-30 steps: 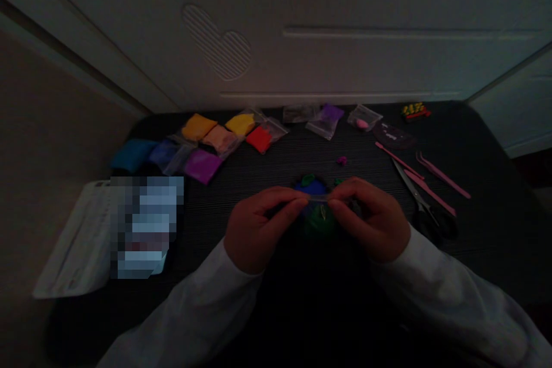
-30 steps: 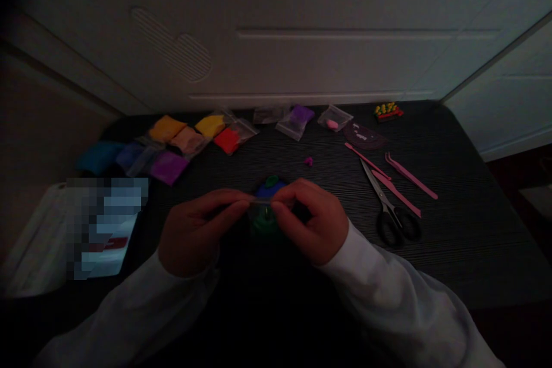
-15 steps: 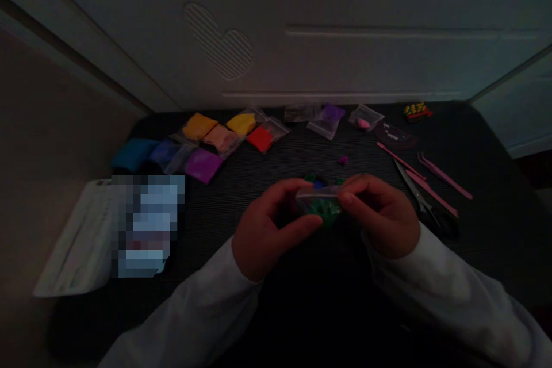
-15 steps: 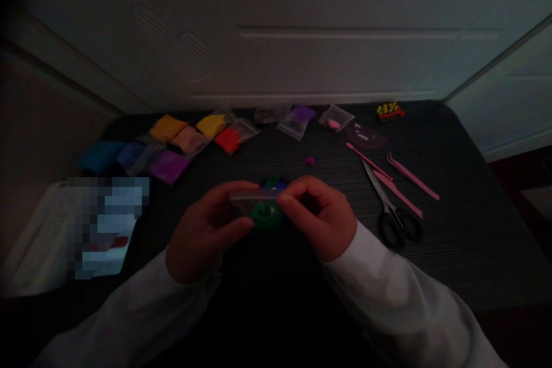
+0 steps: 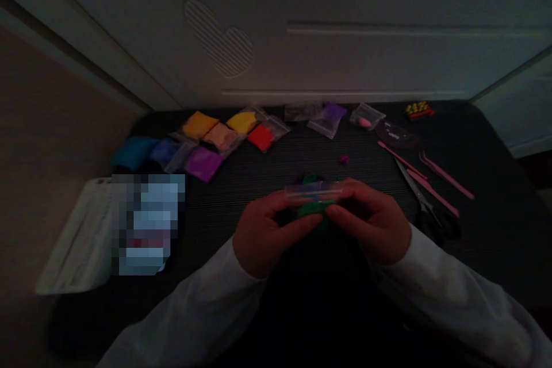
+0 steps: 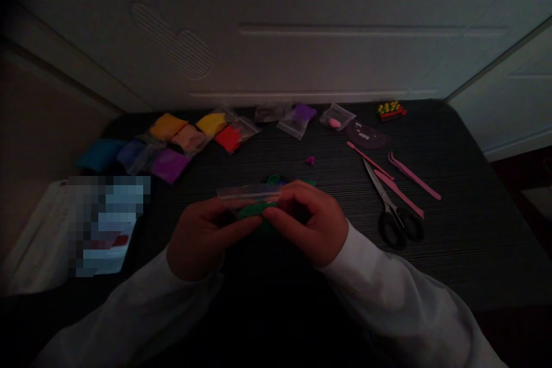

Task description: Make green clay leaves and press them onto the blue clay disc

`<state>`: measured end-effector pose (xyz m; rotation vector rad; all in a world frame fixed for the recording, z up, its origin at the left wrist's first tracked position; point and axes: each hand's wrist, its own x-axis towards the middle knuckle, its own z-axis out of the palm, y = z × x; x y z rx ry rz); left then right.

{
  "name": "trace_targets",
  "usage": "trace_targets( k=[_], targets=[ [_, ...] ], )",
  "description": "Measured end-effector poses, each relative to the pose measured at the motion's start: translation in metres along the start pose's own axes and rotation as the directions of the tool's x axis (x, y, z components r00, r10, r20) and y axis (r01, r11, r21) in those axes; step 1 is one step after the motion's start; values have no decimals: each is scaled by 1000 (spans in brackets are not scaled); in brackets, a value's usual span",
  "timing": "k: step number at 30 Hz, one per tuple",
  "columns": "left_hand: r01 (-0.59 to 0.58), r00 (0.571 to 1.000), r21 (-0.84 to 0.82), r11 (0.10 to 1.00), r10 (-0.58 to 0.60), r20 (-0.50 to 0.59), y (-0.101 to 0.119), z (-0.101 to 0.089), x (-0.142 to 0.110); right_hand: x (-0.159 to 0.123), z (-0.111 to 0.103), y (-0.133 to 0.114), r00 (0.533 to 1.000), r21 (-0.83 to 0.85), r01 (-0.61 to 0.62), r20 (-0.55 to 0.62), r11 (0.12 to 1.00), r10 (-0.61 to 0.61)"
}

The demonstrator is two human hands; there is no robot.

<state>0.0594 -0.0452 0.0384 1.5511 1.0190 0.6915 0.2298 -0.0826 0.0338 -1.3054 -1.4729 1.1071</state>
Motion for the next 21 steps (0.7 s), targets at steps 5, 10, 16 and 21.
trace_targets(
  k=[5,10,16,21],
  targets=[
    [23,1000,-31,999,-23,-11,-2,2,-1,-1,2,-2,1000,-58,23,10,998,-23],
    [-7,1000,-29,1000,7,5,-1,2,1,-2,3,-3,999,-70,31,-35,997,-33],
    [18,999,-140,990,-23,-34,0,0,1,-2,3,0,1000,-21,-10,-27,1000,10],
    [41,994,-98,994,-50,-98,-1,-1,2,-2,6,0,999,-7,-45,12,999,45]
  ],
)
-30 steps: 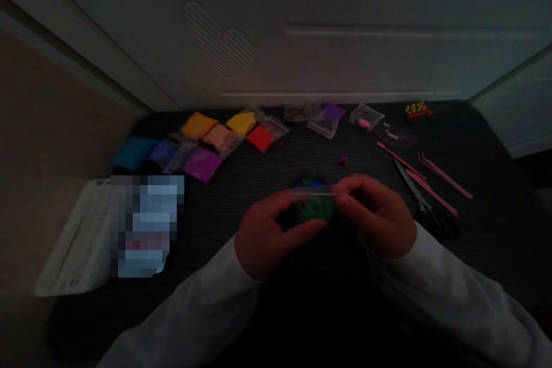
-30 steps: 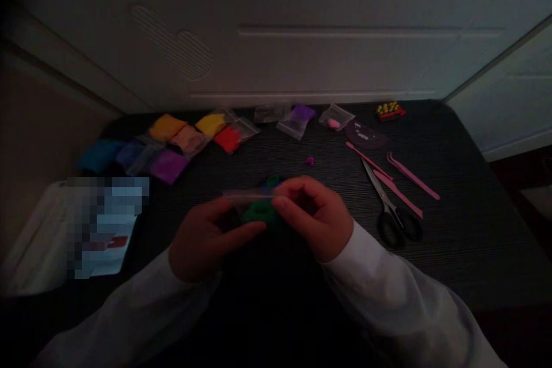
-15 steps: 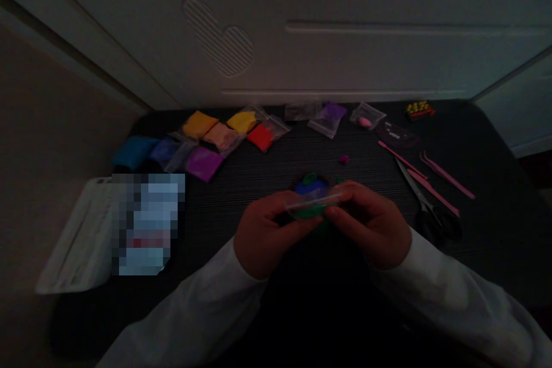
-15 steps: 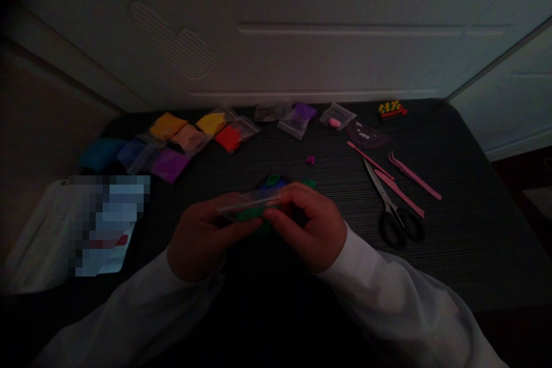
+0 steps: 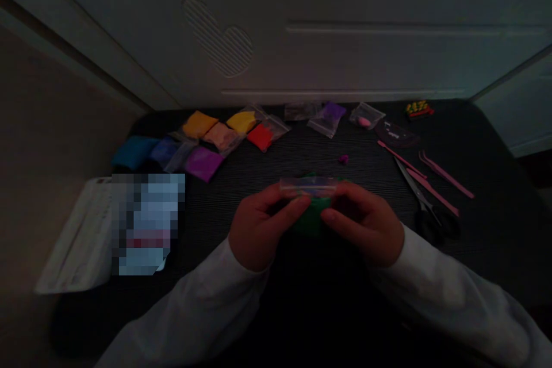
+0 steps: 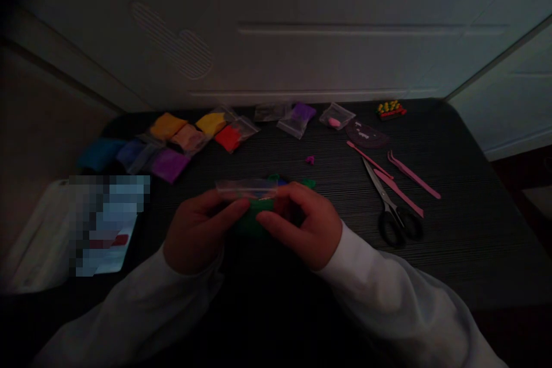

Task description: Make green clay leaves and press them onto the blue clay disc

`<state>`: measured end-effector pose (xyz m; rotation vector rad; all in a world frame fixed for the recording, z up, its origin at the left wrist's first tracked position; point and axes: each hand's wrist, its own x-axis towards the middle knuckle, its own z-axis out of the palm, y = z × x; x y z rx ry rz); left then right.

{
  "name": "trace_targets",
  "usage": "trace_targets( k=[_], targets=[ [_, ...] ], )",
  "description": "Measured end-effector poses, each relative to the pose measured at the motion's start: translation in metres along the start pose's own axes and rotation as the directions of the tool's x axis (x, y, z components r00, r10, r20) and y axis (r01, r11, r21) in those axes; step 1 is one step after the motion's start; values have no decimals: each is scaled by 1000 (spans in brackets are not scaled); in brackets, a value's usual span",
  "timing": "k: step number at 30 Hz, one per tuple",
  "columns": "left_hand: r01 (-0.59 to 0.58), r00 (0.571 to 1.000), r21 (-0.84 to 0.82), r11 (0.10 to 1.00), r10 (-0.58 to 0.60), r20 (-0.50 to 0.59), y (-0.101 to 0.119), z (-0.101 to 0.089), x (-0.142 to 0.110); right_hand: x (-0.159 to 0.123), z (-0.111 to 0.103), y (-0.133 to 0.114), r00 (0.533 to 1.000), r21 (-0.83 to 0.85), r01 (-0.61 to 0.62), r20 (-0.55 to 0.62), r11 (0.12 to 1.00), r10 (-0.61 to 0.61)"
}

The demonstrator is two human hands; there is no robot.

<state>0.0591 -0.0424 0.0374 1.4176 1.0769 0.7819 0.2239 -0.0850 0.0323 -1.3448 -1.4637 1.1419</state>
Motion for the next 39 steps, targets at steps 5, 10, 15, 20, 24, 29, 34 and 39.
trace_targets(
  k=[5,10,15,20,24,29,34,39],
  targets=[
    [19,1000,-50,999,-20,-23,-2,5,0,0,1,-3,1000,-88,-18,18,996,20],
    [68,994,-227,972,-45,103,-2,6,1,0,-1,0,995,60,-52,-84,997,57],
    [142,970,-1,990,-138,200,-2,2,0,3,-2,1,983,196,-33,-170,980,67],
    [180,967,-18,983,-174,186,-5,0,-2,2,0,-1,996,293,-35,-66,955,56],
    [196,969,-89,977,-179,173,-9,1,-3,2,0,1,998,260,-61,-18,964,68],
    [186,970,-31,982,-179,164,-9,1,-3,1,-1,2,996,198,-88,-12,976,92],
    [157,973,-8,988,-153,174,-7,2,-3,0,-2,1,995,172,-94,-27,981,100],
    [66,985,-16,998,-62,161,-5,3,-3,-2,-1,0,995,135,-89,-25,987,93]
  ],
)
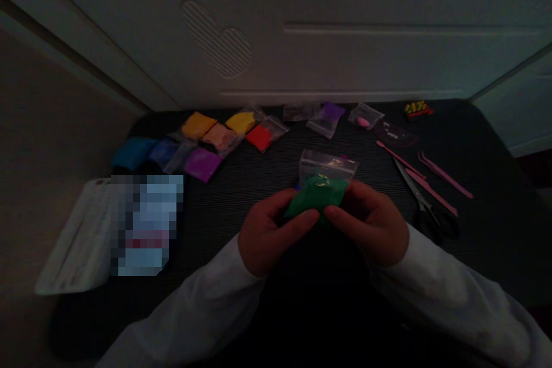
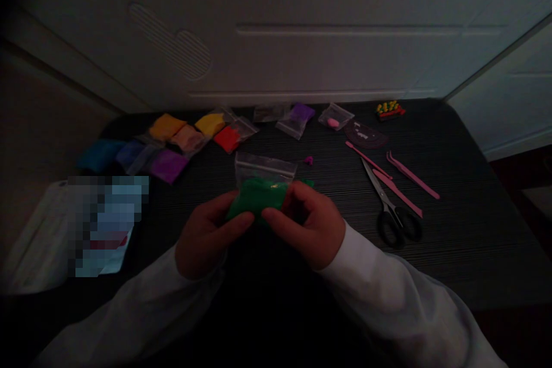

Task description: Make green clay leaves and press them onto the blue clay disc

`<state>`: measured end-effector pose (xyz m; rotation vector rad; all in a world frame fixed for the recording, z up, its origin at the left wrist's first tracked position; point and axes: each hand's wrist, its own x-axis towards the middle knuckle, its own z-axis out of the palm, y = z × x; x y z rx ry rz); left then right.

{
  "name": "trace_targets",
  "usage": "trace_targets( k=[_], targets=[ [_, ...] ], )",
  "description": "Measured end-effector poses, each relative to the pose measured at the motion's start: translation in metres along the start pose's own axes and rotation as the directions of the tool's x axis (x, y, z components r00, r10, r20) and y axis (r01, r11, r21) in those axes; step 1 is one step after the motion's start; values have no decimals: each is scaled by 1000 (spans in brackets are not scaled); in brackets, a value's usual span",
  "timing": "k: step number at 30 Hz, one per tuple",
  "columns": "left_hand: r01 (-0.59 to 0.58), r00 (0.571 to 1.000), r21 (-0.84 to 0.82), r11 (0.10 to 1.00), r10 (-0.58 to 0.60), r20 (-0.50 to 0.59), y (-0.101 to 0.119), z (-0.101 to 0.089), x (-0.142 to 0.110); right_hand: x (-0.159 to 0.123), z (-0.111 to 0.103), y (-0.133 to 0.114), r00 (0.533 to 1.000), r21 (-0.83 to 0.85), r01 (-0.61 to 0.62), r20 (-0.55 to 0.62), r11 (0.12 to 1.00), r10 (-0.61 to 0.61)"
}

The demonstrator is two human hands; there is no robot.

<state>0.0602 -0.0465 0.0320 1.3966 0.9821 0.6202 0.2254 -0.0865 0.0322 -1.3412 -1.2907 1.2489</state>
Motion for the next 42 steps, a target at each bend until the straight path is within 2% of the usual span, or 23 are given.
trace_targets(
  k=[4,6,8,10,12,13,14,16,19,22,25,31,36,42],
  targets=[
    [-59,996,-40,997,56,-71,-1,-1,1,0,0,-2,999,-76,35,40,996,-32],
    [-70,991,-82,994,61,-118,-2,-4,3,1,-5,-5,996,-97,84,12,992,-83],
    [-111,974,-121,986,84,-211,-3,-12,8,5,-16,-8,983,-125,139,-103,982,-152],
    [-158,933,-100,982,116,-341,-4,-23,14,10,-30,-10,938,-192,172,-269,966,-221],
    [-124,892,30,992,125,-434,-6,-38,21,15,-46,-9,895,-322,127,-372,938,-248],
    [-91,865,134,987,145,-480,-7,-45,24,18,-52,-7,890,-409,84,-378,908,-253],
    [-35,881,241,970,144,-450,-8,-52,26,20,-57,-5,902,-506,49,-349,861,-256],
    [34,898,420,907,157,-412,-12,-63,30,23,-62,1,946,-676,30,-218,736,-238],
    [76,904,515,854,160,-397,-18,-71,32,26,-61,12,989,-797,83,-10,599,-150],
    [64,906,543,837,179,-383,-22,-72,33,26,-57,19,992,-819,123,86,561,-91],
    [71,911,577,814,182,-370,-24,-72,33,27,-55,23,986,-821,164,141,546,-85],
    [99,904,606,789,183,-386,-29,-73,35,29,-54,30,983,-854,184,156,487,-98],
    [129,900,595,793,159,-407,-25,-70,35,30,-51,31,984,-849,177,151,497,-93],
    [156,899,574,804,125,-420,-21,-68,35,28,-48,26,992,-840,89,29,536,-120]
  ],
)
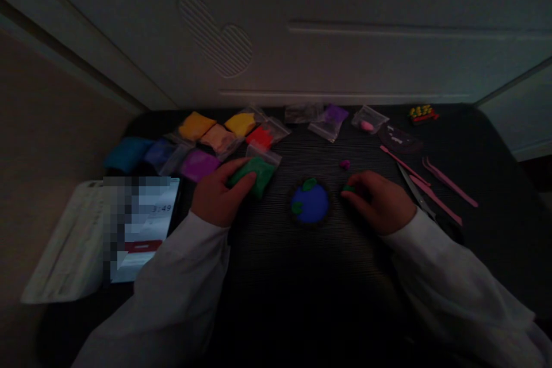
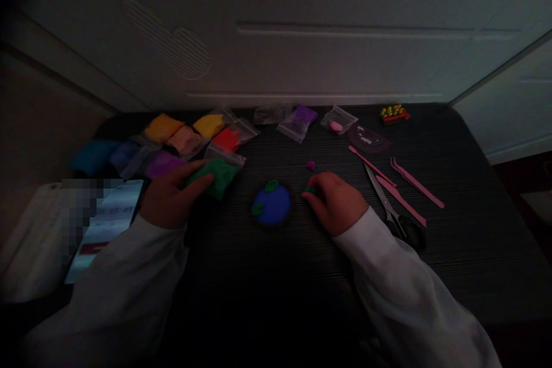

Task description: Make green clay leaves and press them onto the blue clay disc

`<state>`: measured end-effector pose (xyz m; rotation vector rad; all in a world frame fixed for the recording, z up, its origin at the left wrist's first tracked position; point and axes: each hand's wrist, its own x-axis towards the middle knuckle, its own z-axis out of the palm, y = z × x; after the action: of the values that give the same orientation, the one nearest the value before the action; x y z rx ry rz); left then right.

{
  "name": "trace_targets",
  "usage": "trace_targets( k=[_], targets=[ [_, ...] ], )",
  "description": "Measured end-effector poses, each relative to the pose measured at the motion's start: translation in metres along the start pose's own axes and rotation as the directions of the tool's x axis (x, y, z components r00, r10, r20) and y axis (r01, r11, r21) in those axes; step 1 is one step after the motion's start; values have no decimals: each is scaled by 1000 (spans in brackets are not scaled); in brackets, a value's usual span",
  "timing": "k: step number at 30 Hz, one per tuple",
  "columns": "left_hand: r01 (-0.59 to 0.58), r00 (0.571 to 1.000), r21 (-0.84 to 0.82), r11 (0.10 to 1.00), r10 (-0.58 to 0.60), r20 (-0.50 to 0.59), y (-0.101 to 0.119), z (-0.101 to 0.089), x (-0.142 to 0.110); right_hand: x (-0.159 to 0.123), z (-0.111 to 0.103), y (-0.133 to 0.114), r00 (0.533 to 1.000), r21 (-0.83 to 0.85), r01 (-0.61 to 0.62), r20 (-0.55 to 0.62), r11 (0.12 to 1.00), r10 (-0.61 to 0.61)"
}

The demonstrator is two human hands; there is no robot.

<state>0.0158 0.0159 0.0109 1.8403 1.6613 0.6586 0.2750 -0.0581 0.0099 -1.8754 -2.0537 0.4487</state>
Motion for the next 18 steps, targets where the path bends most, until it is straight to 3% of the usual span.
trace_targets(
  k=[18],
  targets=[
    [14,1000,40,999,-13,-20,1,4,0,-4,-15,-9,982,307,10,-181,952,48]
  ],
)
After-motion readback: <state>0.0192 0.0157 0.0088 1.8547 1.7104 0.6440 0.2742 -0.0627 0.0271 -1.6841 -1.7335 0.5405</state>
